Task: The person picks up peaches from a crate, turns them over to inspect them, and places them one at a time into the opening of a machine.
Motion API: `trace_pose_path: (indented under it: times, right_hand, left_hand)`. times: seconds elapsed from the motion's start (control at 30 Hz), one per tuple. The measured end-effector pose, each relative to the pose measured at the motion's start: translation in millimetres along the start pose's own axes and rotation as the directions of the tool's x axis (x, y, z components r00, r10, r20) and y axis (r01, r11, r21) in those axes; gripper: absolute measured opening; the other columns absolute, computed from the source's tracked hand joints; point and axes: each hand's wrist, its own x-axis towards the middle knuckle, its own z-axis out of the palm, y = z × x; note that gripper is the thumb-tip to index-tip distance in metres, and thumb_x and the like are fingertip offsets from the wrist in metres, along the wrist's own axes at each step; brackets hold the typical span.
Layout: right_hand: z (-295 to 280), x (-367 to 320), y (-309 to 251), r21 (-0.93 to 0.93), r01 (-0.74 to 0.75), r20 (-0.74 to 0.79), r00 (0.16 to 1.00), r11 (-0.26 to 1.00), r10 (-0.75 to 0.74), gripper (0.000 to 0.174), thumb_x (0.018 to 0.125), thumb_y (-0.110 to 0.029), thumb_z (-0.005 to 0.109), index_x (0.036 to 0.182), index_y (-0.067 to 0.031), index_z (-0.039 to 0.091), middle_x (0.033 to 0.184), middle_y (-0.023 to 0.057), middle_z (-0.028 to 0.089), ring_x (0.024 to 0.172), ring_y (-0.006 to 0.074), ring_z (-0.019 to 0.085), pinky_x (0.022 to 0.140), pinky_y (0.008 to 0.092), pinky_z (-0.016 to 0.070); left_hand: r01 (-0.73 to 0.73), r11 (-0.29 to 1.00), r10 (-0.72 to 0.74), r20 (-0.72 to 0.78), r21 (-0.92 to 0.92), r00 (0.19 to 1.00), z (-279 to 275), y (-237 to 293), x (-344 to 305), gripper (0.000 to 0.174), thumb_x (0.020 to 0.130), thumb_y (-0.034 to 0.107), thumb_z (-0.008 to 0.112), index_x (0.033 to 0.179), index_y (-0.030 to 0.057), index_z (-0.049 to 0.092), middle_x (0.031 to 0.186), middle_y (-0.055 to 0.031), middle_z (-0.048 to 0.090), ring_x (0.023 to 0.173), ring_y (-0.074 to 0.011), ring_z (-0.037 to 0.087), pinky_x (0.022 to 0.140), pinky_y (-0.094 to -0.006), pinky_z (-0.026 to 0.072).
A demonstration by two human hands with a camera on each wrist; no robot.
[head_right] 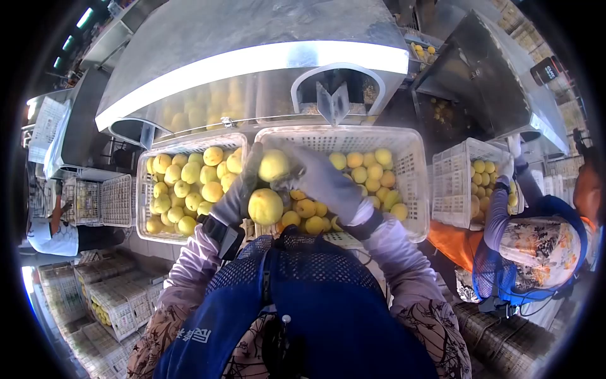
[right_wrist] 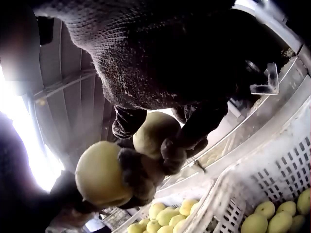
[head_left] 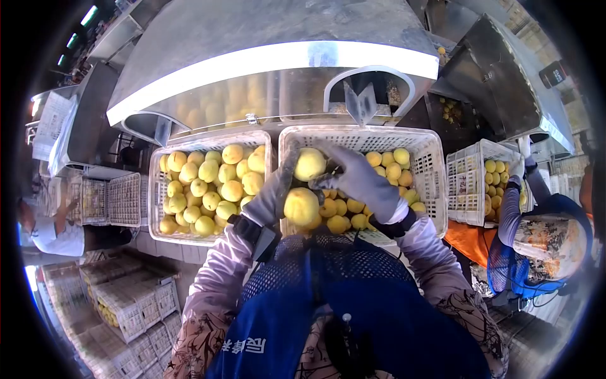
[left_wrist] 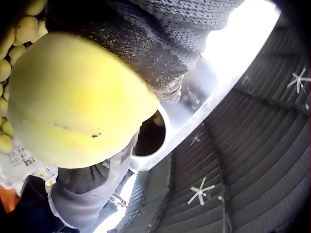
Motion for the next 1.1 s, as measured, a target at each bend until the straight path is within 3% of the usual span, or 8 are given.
trace_pose_path:
  times: [0.07,0.17,0.27,0.37,0.5,0.7,0.97,1.1]
  right_hand:
    - [1,-5,-14,-0.272,0.235,-0.051,0.965,0.933,-0.258,0.078,0.083,-0.025,0.087,0.15,-0.0062,0.051,0.126,0.0138,0.068,0.113,0.0226,0.065,0.097,0.0363,0.0542]
    - [-15,-9,-27,0.058,-0.152,0.051,0.987,0.987,0.149,0.078,0.079,-0.01,0.089,0.148,-0.0025,0.052,0.144,0.0159,0.059,0.126,0.0216,0.061,0.107,0.032,0.0498]
    - [-28,-22,-16,0.543,-0.137,-0.013,0.985,0.829,0.171,0.057,0.086,-0.006,0.08,0.138,0.0008,0.058,0.127,0.01,0.067,0.111,0.0201,0.065,0.095,0.0312,0.0539]
    - [-46,-33,-6,0.768,-0.228,0.16,0.973,0.598,0.166,0.051,0.09,-0.008,0.075,0.137,0.0037,0.057,0.128,0.0096,0.066,0.111,0.0185,0.064,0.095,0.0303,0.0539]
    - [-56,-34,-24,0.565,-0.05,0.126,0.992,0.823,-0.027,0.06,0.09,-0.013,0.078,0.143,0.0037,0.054,0.134,0.0098,0.062,0.124,0.022,0.059,0.104,0.0334,0.0504]
    - [-42,-13,-14,0.205,0.023,-0.082,0.997,0.979,-0.006,0.077,0.077,-0.018,0.09,0.144,-0.0036,0.056,0.14,0.0167,0.059,0.131,0.0263,0.057,0.111,0.0378,0.0464]
    - [-63,75,83,-0.28,-0.044,-0.537,0.835,0.959,-0.119,0.068,0.075,-0.02,0.092,0.133,-0.0017,0.063,0.125,0.0207,0.061,0.11,0.0362,0.064,0.096,0.0414,0.0537]
    - [-69,84,68,-0.219,-0.118,-0.488,0.873,0.968,-0.004,0.07,0.079,-0.019,0.089,0.137,0.0051,0.058,0.128,0.0246,0.057,0.116,0.0404,0.06,0.102,0.0436,0.0511]
  left_hand:
    - [-0.49,0.714,0.389,0.298,0.5,0.872,9,4,7,0.07,0.107,0.01,0.055,0.165,0.0129,0.016,0.132,-0.0188,0.062,0.096,-0.0206,0.071,0.094,-0.0362,0.0593]
    - [-0.541,0.457,0.45,0.341,0.706,0.825,16,22,3,0.072,0.106,0.014,0.058,0.165,0.0098,0.017,0.135,-0.0168,0.061,0.102,-0.0198,0.071,0.1,-0.0333,0.0556]
    - [-0.054,0.977,0.022,0.155,0.205,0.988,24,39,4,0.058,0.105,0.019,0.062,0.155,0.0021,0.038,0.126,-0.014,0.066,0.097,-0.0187,0.071,0.094,-0.032,0.0572]
    - [0.209,0.976,-0.199,0.131,-0.063,0.971,22,40,13,0.047,0.106,0.025,0.061,0.144,-0.0006,0.052,0.12,-0.0117,0.069,0.095,-0.0161,0.07,0.088,-0.0313,0.0576]
    - [-0.131,0.879,0.087,0.116,0.459,0.989,43,48,16,0.045,0.107,0.035,0.058,0.134,-0.0013,0.06,0.119,-0.0076,0.07,0.1,-0.0118,0.068,0.084,-0.0305,0.0576]
    - [-0.161,0.951,0.204,-0.145,0.263,0.968,59,39,36,0.058,0.107,0.052,0.052,0.129,-0.0008,0.06,0.106,-0.0072,0.071,0.093,-0.0167,0.067,0.082,-0.0289,0.0574]
    - [0.308,0.916,-0.363,-0.202,-0.259,0.91,18,15,2,0.059,0.099,0.042,0.069,0.138,0.0002,0.052,0.103,-0.015,0.071,0.09,-0.0244,0.073,0.081,-0.0358,0.0625]
    - [0.021,0.932,0.049,-0.183,0.361,0.982,-11,-46,-29,0.061,0.1,0.056,0.062,0.131,0.0031,0.057,0.095,-0.0173,0.072,0.078,-0.027,0.074,0.067,-0.0369,0.0625]
